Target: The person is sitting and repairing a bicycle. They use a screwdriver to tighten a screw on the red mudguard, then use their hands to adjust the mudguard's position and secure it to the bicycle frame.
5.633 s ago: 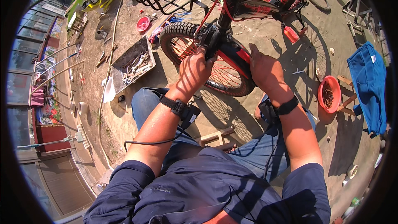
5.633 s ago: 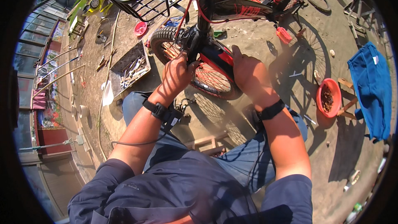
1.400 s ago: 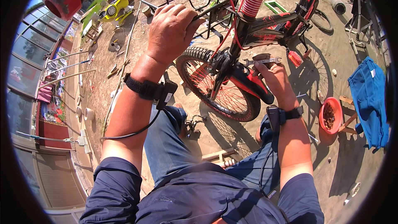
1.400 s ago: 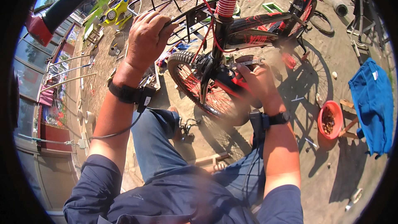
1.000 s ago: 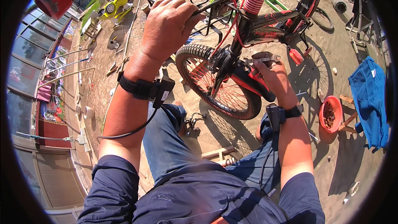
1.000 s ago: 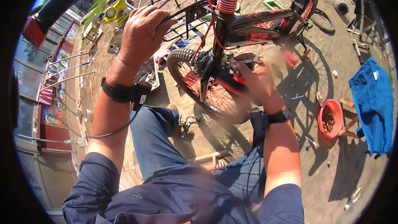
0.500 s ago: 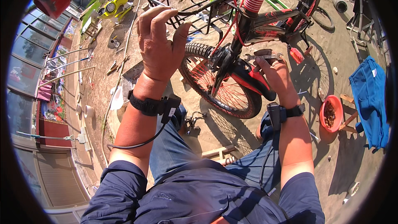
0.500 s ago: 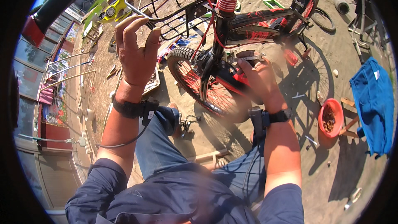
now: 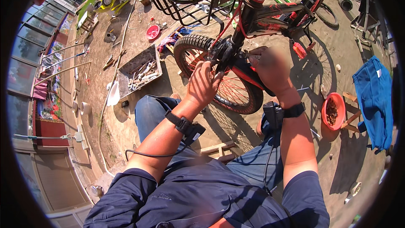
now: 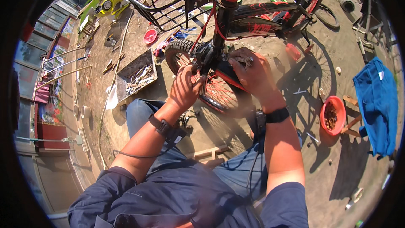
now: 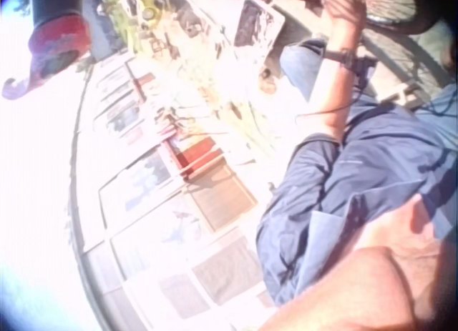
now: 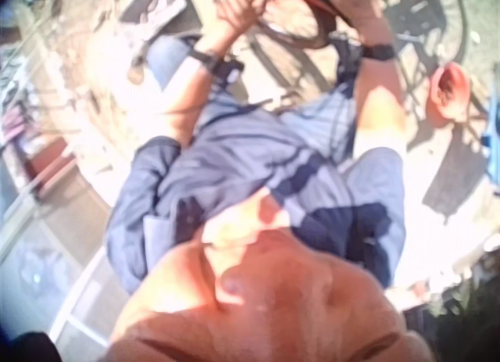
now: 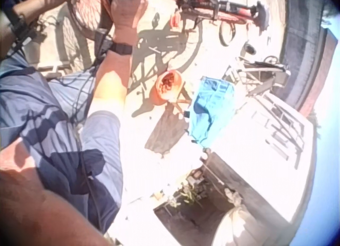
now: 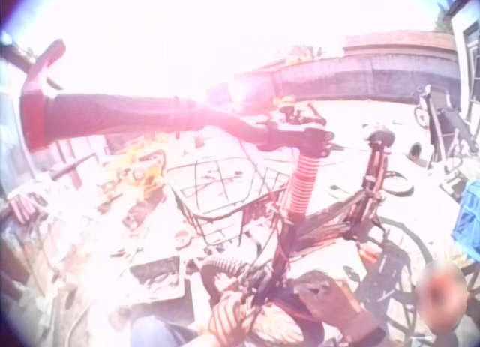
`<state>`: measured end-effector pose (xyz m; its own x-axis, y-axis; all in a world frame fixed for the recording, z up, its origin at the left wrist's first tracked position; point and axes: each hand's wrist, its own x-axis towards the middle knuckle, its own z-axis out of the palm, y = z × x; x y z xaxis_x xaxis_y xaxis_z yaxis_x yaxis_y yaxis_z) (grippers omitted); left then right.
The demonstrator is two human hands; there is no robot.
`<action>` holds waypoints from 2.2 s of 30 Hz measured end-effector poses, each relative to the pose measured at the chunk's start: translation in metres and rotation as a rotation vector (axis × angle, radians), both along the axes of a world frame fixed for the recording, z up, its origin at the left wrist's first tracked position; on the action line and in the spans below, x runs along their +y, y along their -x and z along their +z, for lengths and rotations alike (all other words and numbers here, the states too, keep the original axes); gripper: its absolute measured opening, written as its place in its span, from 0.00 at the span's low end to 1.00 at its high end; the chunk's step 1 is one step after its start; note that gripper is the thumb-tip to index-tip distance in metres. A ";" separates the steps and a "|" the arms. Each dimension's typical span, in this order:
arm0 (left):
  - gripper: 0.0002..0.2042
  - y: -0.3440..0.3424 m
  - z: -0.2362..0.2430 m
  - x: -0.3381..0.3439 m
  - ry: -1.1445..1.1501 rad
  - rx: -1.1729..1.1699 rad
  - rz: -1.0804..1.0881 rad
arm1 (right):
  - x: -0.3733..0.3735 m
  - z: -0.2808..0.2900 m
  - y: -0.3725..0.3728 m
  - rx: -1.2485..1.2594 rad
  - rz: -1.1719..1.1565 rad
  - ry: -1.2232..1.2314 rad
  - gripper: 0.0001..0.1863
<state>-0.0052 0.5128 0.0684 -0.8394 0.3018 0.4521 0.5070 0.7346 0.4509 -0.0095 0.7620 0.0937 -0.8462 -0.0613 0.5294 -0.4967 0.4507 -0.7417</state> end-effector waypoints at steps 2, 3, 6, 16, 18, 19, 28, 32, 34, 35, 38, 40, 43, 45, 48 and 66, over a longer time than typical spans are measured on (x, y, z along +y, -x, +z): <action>0.22 0.002 -0.001 0.001 0.001 -0.018 -0.001 | -0.002 0.002 -0.002 -0.031 -0.013 -0.073 0.09; 0.22 0.002 -0.001 0.001 0.003 -0.027 -0.002 | -0.004 0.003 -0.003 -0.046 -0.019 -0.109 0.09; 0.20 -0.003 0.001 -0.002 -0.020 -0.115 0.035 | -0.008 0.001 -0.003 -0.003 -0.057 -0.155 0.09; 0.16 -0.028 0.025 -0.125 0.142 -0.141 0.169 | -0.022 -0.001 -0.013 0.192 -0.122 -0.382 0.09; 0.15 -0.038 0.035 -0.154 0.155 -0.124 0.225 | -0.030 -0.006 -0.013 0.210 -0.185 -0.475 0.07; 0.15 -0.043 0.038 -0.168 0.139 -0.114 0.249 | -0.033 -0.007 -0.014 0.175 -0.186 -0.530 0.07; 0.12 -0.075 0.036 -0.208 0.112 -0.022 0.371 | -0.034 -0.008 -0.008 0.229 -0.200 -0.533 0.13; 0.11 -0.081 0.037 -0.213 0.052 0.010 0.356 | -0.042 0.008 -0.010 0.183 -0.217 -0.436 0.11; 0.11 -0.079 0.037 -0.213 0.035 0.013 0.345 | -0.029 0.000 -0.001 0.196 -0.178 -0.423 0.12; 0.11 -0.080 0.037 -0.214 0.029 0.015 0.345 | -0.025 0.000 0.001 0.113 -0.162 -0.432 0.12; 0.10 -0.081 0.037 -0.215 0.019 0.041 0.343 | -0.016 0.003 0.008 -0.078 -0.147 -0.314 0.14; 0.10 -0.081 0.036 -0.216 0.006 0.051 0.343 | -0.015 0.005 0.011 -0.266 -0.151 -0.058 0.16; 0.09 -0.081 0.034 -0.218 -0.018 0.045 0.345 | -0.006 0.000 0.018 -0.490 -0.071 0.305 0.20; 0.09 -0.081 0.033 -0.220 -0.031 0.036 0.348 | -0.008 0.006 0.017 -0.637 -0.072 0.488 0.21; 0.08 -0.081 0.033 -0.220 -0.041 0.035 0.344 | 0.008 -0.017 0.036 -0.669 -0.032 0.531 0.23; 0.07 -0.083 0.032 -0.228 -0.078 0.041 0.351 | -0.007 -0.007 0.018 -0.640 -0.078 0.781 0.16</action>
